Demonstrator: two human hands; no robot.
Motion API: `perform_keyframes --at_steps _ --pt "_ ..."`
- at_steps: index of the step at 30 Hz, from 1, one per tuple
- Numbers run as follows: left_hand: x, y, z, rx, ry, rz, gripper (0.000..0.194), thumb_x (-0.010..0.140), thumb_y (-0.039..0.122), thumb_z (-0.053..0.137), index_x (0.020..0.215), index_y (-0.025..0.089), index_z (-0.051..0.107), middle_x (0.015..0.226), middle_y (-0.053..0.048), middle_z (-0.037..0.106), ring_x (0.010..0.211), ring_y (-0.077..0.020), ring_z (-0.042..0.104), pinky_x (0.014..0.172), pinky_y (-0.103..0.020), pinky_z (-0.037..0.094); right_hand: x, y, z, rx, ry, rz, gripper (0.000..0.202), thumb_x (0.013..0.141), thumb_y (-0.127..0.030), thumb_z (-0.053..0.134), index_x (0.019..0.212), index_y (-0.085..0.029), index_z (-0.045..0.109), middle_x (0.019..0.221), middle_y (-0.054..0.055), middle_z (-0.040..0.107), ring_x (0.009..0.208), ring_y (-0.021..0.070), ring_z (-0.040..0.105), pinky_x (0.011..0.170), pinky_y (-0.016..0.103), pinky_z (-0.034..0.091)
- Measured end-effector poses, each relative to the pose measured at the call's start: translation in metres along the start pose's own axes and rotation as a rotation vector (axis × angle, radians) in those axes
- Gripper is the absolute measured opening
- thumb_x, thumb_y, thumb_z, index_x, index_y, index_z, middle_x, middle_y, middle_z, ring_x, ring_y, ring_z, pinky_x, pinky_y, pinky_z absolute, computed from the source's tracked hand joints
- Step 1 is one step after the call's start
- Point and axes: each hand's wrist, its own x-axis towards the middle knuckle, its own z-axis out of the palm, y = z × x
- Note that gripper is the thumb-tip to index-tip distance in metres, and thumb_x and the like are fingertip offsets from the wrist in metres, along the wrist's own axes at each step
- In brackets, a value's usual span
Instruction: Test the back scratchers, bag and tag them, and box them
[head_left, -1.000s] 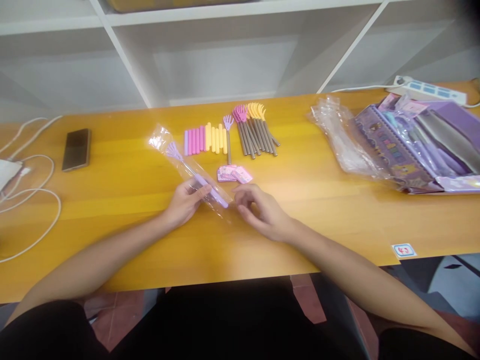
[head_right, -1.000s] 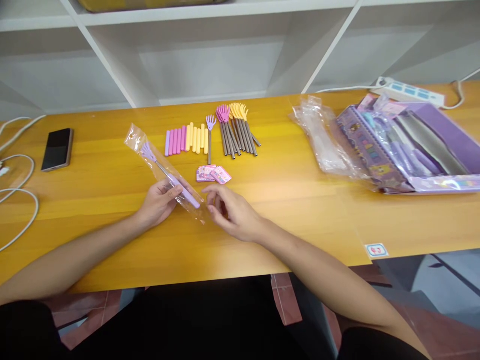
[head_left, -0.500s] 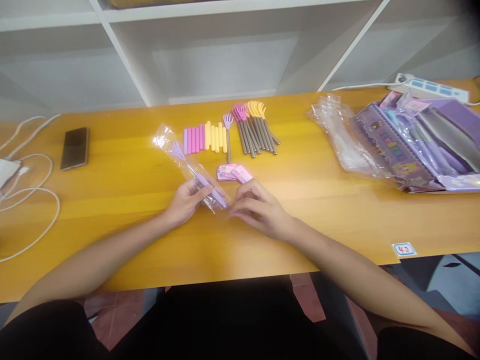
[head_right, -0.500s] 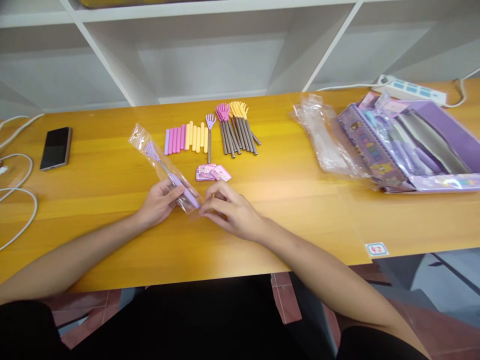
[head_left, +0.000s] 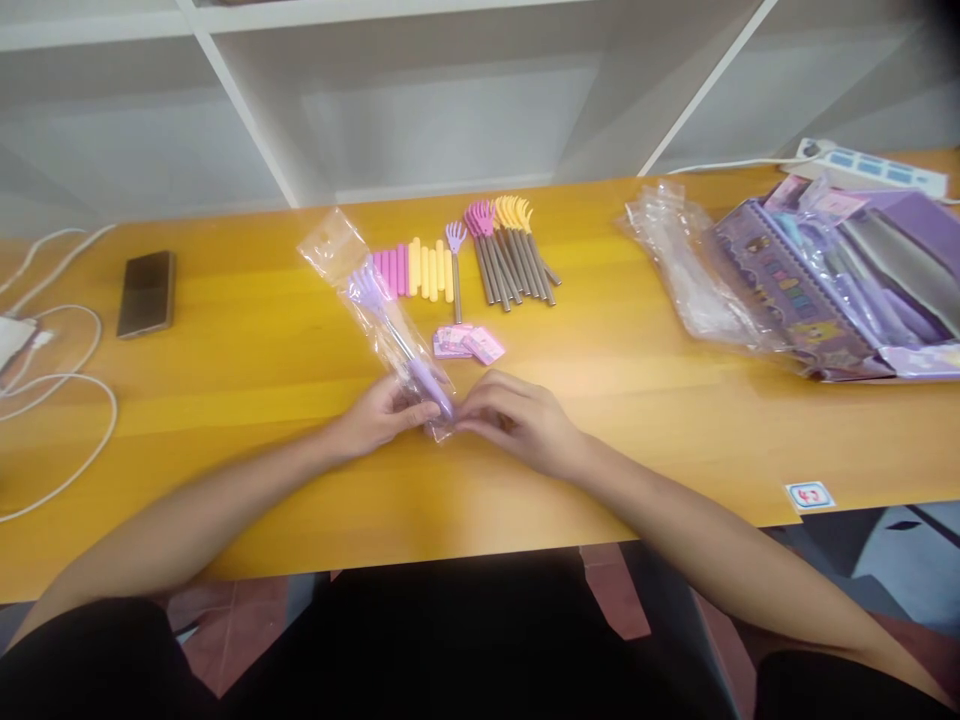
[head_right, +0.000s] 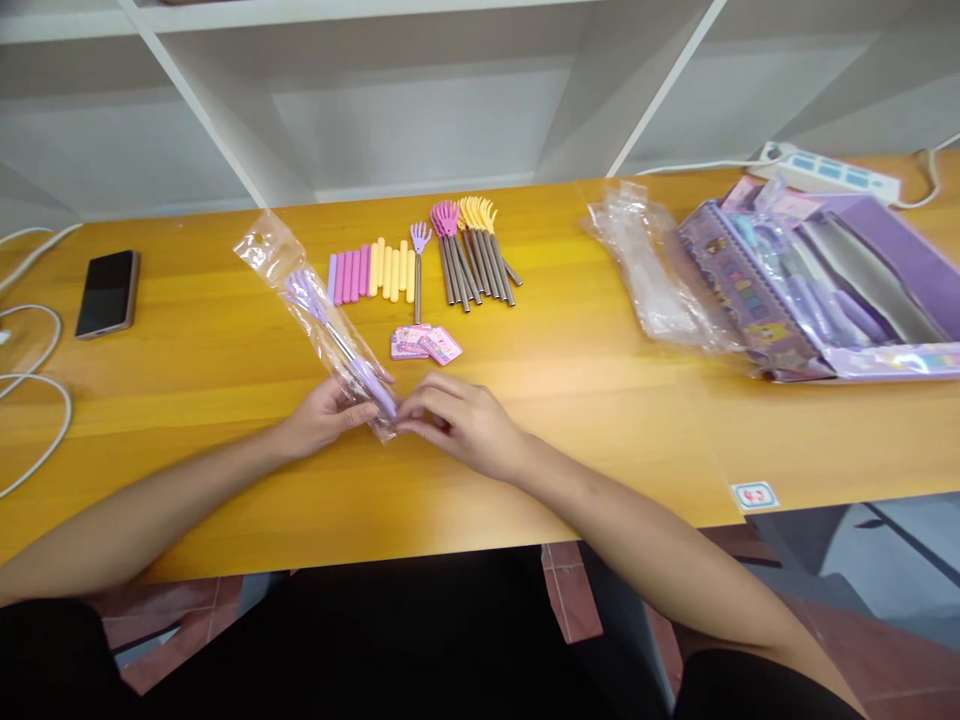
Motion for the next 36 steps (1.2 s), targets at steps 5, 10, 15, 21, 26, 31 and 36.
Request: perform_keyframes --at_steps 5,10,15,21,26,31,36 --pt "-0.004 -0.001 0.000 0.109 -0.042 -0.029 0.063 0.079 0.032 0.094 0.134 0.020 0.065 0.111 -0.010 0.075 0.096 -0.0227 0.076 0.084 -0.034 0.062 -0.003 0.000 0.002 0.023 0.029 0.090 0.018 0.099 -0.030 0.078 0.114 -0.022 0.070 0.087 -0.002 0.070 0.057 0.0076 0.052 0.057 0.023 0.046" --pt "-0.004 0.006 0.003 0.271 -0.100 0.026 0.052 0.082 0.033 0.091 0.127 0.020 0.069 0.104 -0.009 0.075 0.083 -0.0210 0.073 0.073 -0.032 0.061 -0.005 0.000 0.004 0.056 0.075 0.139 0.026 0.097 -0.032 0.081 0.117 -0.023 0.069 0.091 -0.002 0.072 0.056 0.0069 0.053 0.057 0.022 0.047" --pt "-0.004 0.008 0.008 0.428 -0.027 0.125 0.038 0.087 0.030 0.084 0.122 0.020 0.073 0.109 -0.010 0.076 0.095 -0.0242 0.073 0.083 -0.035 0.062 -0.006 -0.001 0.008 0.075 0.073 0.152 0.028 0.096 -0.032 0.083 0.118 -0.023 0.068 0.089 -0.002 0.073 0.057 0.0068 0.052 0.059 0.023 0.048" --pt "-0.003 0.002 0.011 0.309 -0.012 0.043 0.035 0.090 0.034 0.082 0.122 0.020 0.073 0.105 -0.009 0.076 0.090 -0.0226 0.074 0.079 -0.034 0.061 -0.005 0.001 0.010 0.045 0.100 0.151 0.027 0.097 -0.033 0.081 0.118 -0.023 0.068 0.089 -0.002 0.070 0.058 0.0073 0.053 0.062 0.024 0.049" --pt "-0.002 0.002 0.011 0.166 -0.003 -0.044 0.030 0.092 0.035 0.082 0.116 0.019 0.074 0.100 -0.008 0.076 0.087 -0.0211 0.073 0.079 -0.033 0.061 -0.002 0.003 0.002 0.009 0.095 0.205 0.035 0.096 -0.040 0.082 0.122 -0.023 0.066 0.099 0.001 0.066 0.058 0.0077 0.050 0.059 0.025 0.048" --pt "-0.001 0.003 0.008 0.069 0.002 -0.015 0.031 0.092 0.032 0.082 0.120 0.021 0.074 0.108 -0.009 0.077 0.093 -0.0208 0.075 0.083 -0.033 0.062 0.001 0.000 -0.004 0.098 -0.118 0.297 0.025 0.109 -0.040 0.062 0.097 -0.019 0.070 0.083 0.001 0.065 0.070 0.0120 0.059 0.066 0.024 0.045" --pt "-0.001 0.006 0.008 0.060 -0.052 0.000 0.031 0.092 0.029 0.082 0.121 0.021 0.075 0.110 -0.009 0.077 0.093 -0.0211 0.076 0.084 -0.033 0.063 0.002 -0.002 -0.002 0.231 -0.163 0.374 0.034 0.111 -0.045 0.057 0.094 -0.018 0.070 0.082 0.000 0.066 0.073 0.0123 0.060 0.069 0.024 0.045"
